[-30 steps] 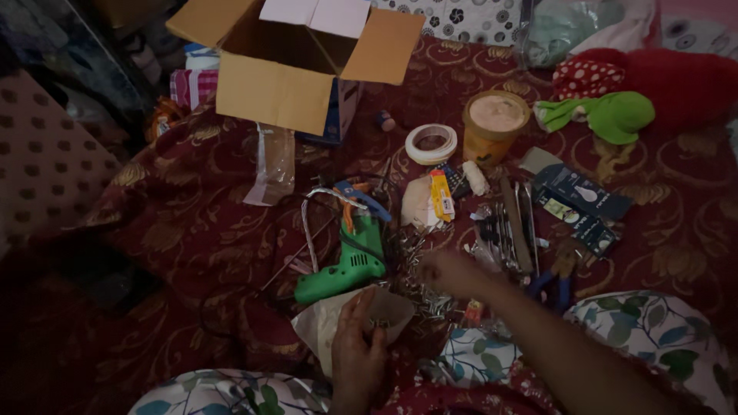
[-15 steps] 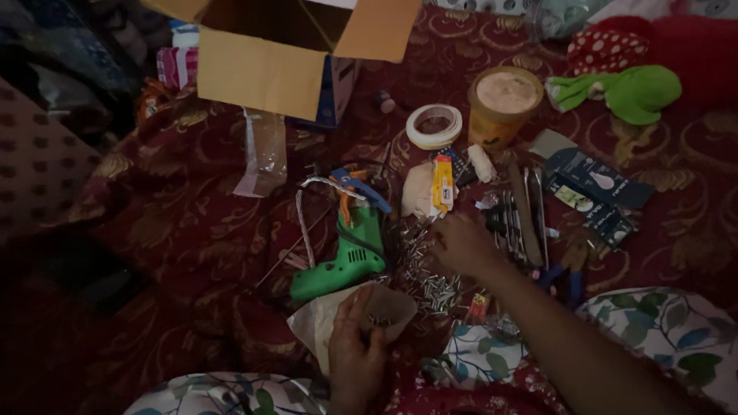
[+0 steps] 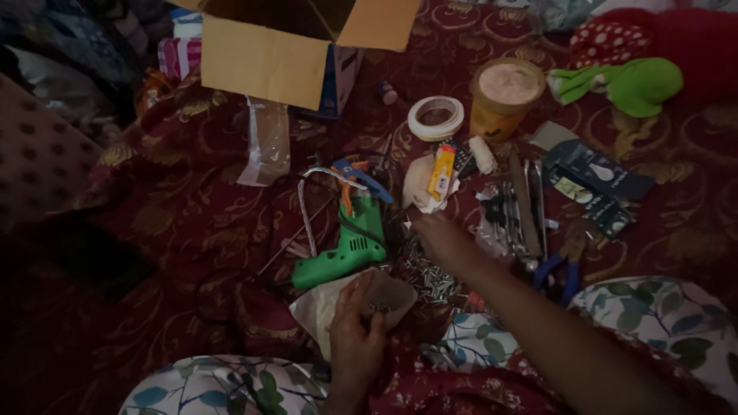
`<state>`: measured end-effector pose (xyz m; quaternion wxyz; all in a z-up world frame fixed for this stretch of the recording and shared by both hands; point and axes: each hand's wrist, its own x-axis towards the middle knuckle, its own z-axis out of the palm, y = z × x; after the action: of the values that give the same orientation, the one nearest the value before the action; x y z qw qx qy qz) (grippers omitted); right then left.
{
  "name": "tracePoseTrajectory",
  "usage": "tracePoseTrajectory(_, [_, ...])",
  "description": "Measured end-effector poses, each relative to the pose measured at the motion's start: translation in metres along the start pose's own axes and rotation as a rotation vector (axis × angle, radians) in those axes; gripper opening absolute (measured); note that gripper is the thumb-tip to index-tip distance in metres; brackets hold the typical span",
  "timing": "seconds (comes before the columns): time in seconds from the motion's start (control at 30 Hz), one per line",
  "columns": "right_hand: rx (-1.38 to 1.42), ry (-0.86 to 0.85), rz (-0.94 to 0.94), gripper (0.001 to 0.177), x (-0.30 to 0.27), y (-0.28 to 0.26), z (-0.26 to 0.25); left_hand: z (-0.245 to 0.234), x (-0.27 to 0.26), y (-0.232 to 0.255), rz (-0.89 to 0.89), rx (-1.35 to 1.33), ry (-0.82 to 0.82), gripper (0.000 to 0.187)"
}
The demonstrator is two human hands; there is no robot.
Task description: The person sits on a bed and sorts small metal fasteners from a plastic bag into a pile on the bedspread. They repeatedly pick up fasteners with their right hand and place them down, while holding the bag with their left hand.
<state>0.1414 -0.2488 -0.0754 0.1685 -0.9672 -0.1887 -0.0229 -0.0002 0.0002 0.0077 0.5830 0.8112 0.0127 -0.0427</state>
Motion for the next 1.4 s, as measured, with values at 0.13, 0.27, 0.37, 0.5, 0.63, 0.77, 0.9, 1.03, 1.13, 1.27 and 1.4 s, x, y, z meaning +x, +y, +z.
tracePoseTrajectory(0.13, [-0.081, -0.04, -0.039, 0.033, -0.014, -0.008, -0.001, 0.003, -0.001, -0.005, 0.202, 0.063, 0.075, 0.064])
tracePoseTrajectory(0.27, [0.087, -0.104, -0.172, 0.017, -0.032, -0.011, -0.011, 0.003, -0.006, -0.008, 0.21, 0.06, 0.085, 0.062])
tracePoseTrajectory(0.37, [0.37, -0.184, 0.083, 0.024, -0.041, -0.016, -0.021, 0.002, -0.013, -0.007, 0.131, 0.054, 0.07, 0.062])
tracePoseTrajectory(0.5, [0.607, -0.035, 0.445, 0.032, -0.044, -0.013, -0.039, 0.002, -0.015, -0.011, 0.25, 0.07, 0.116, 0.062])
tracePoseTrajectory(0.63, [0.366, 0.348, 0.37, 0.023, -0.048, 0.004, -0.06, 0.001, -0.012, -0.02, 0.192, 0.122, 0.105, 0.062])
tracePoseTrajectory(0.77, [0.004, 0.755, 0.178, 0.029, -0.055, 0.005, -0.072, 0.002, -0.007, -0.028, 0.213, 0.107, 0.105, 0.063])
tracePoseTrajectory(0.9, [0.224, 0.404, 0.29, 0.036, -0.048, -0.025, -0.064, 0.006, -0.005, -0.029, 0.165, 0.083, 0.13, 0.056])
tracePoseTrajectory(1.03, [0.118, 0.124, 0.117, 0.062, -0.033, -0.023, -0.025, 0.005, -0.007, -0.022, 0.275, 0.001, 0.128, 0.061])
tracePoseTrajectory(1.13, [-0.028, 0.049, -0.038, 0.075, -0.017, 0.002, 0.01, 0.002, -0.008, -0.013, 0.198, -0.008, 0.093, 0.059])
tracePoseTrajectory(1.27, [-0.172, -0.051, -0.016, 0.081, -0.009, 0.004, 0.015, 0.0, -0.007, -0.006, 0.204, 0.026, 0.095, 0.06])
tracePoseTrajectory(1.4, [-0.183, -0.169, 0.1, 0.064, -0.012, -0.013, -0.008, 0.002, -0.004, -0.006, -0.051, 0.009, -0.004, 0.067])
